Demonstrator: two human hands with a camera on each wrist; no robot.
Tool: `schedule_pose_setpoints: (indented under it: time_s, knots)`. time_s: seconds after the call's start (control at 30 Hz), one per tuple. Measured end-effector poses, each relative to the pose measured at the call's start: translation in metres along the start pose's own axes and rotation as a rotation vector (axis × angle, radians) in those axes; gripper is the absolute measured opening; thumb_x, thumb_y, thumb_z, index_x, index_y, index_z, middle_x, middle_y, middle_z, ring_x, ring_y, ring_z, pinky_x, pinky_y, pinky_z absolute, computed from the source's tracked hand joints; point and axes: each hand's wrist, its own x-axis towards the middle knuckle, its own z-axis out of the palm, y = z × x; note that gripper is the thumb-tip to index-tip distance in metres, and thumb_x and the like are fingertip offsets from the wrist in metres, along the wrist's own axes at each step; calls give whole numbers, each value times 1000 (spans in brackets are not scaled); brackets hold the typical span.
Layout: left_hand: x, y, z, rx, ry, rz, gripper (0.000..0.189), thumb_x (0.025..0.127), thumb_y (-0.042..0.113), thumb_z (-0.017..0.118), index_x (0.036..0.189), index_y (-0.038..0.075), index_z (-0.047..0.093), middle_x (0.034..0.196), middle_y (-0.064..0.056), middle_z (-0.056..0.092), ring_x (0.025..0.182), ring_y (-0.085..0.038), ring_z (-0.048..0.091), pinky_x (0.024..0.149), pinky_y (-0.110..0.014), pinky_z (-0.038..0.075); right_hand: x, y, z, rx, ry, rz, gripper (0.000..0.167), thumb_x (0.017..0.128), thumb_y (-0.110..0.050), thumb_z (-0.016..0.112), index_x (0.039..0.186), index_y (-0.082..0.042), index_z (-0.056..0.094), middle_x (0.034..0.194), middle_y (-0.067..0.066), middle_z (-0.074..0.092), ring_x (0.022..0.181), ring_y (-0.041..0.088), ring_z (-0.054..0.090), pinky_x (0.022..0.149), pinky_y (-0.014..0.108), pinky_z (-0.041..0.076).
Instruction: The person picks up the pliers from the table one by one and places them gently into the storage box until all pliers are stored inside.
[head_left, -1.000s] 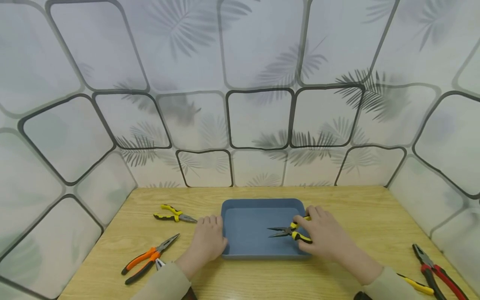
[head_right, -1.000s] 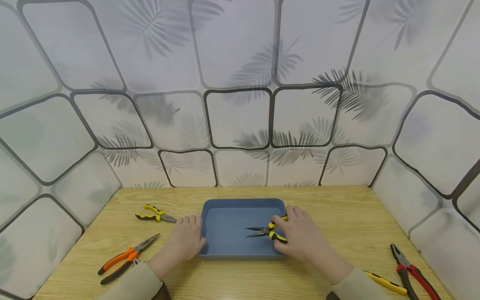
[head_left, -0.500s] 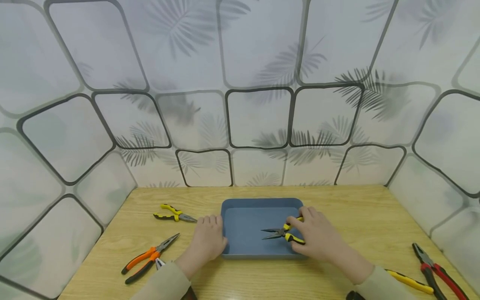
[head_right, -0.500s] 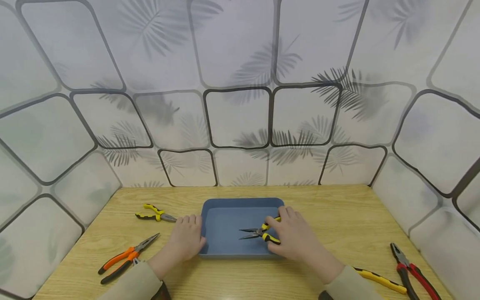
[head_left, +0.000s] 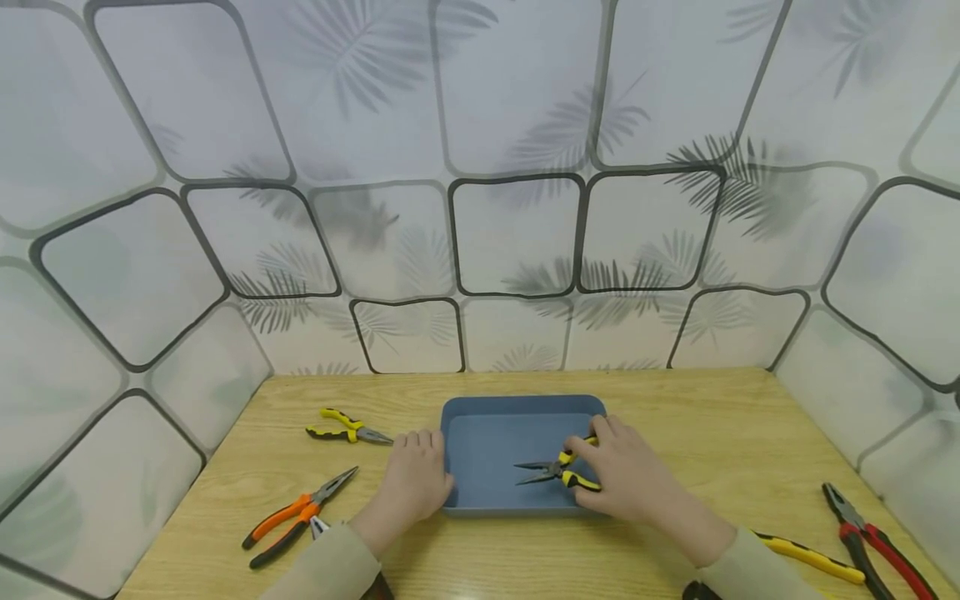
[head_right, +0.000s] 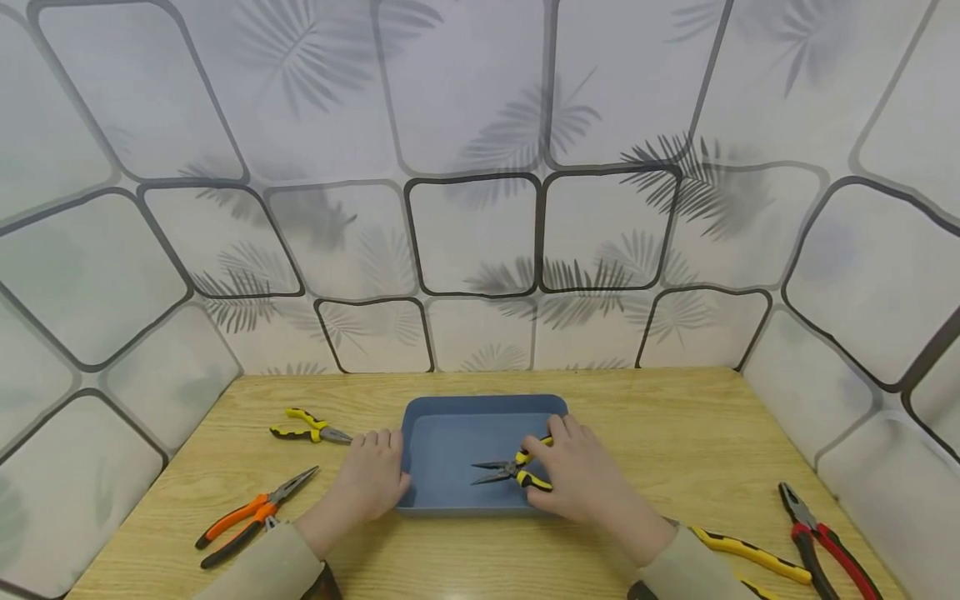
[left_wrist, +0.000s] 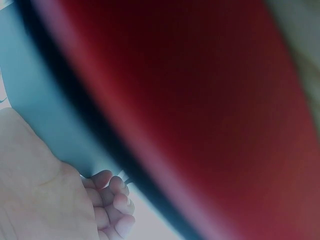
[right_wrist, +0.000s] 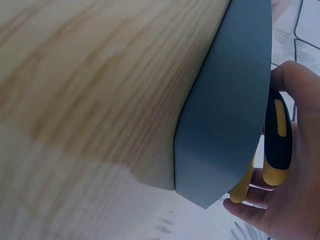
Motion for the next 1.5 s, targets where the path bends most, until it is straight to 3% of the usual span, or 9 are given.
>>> schedule_pose_setpoints:
  time_s: [0.4, 0.63, 1.17, 1.37, 1.5]
  knots:
    - [-2, 0, -4, -14, 4, -5, 47, 98, 42, 64, 121, 0, 58, 106, -14, 63, 100, -29, 63, 96, -45, 53, 2, -4, 1, 3, 7, -32, 43, 85, -44, 78, 123, -25, 69, 107, 6, 53, 90, 18, 46, 73, 35, 40]
    - [-1, 0, -3, -18, -10, -6, 48, 99, 42, 63, 122, 0, 58, 107, -15, 63, 101, -29, 63, 98, -45, 53, 5, -7, 4, 25, -23, -26, 45, 87, -44, 76, 126, -23, 69, 109, 7, 54, 91, 19, 45, 75, 36, 40]
    - [-3, 1, -6, -26, -10, -3, 50, 99, 41, 64, 125, -1, 58, 111, -16, 65, 105, -30, 64, 100, -46, 53, 13, -11, 11, -3, 13, -80, 42, 85, -47, 77, 120, -25, 71, 103, 3, 53, 91, 18, 45, 77, 36, 40]
    - [-3, 1, -7, -12, -21, -5, 52, 99, 43, 64, 128, 0, 58, 113, -16, 65, 106, -30, 64, 101, -45, 53, 16, -12, 9, 1, -22, -85, 44, 88, -48, 78, 123, -23, 71, 106, 4, 54, 90, 18, 44, 76, 36, 40]
    - [-2, 1, -6, -12, -14, -7, 50, 99, 43, 64, 125, 0, 58, 109, -15, 64, 103, -30, 64, 99, -45, 53, 18, -11, 10, 34, -46, -76, 45, 90, -47, 78, 126, -22, 69, 111, 7, 56, 96, 21, 50, 80, 40, 46]
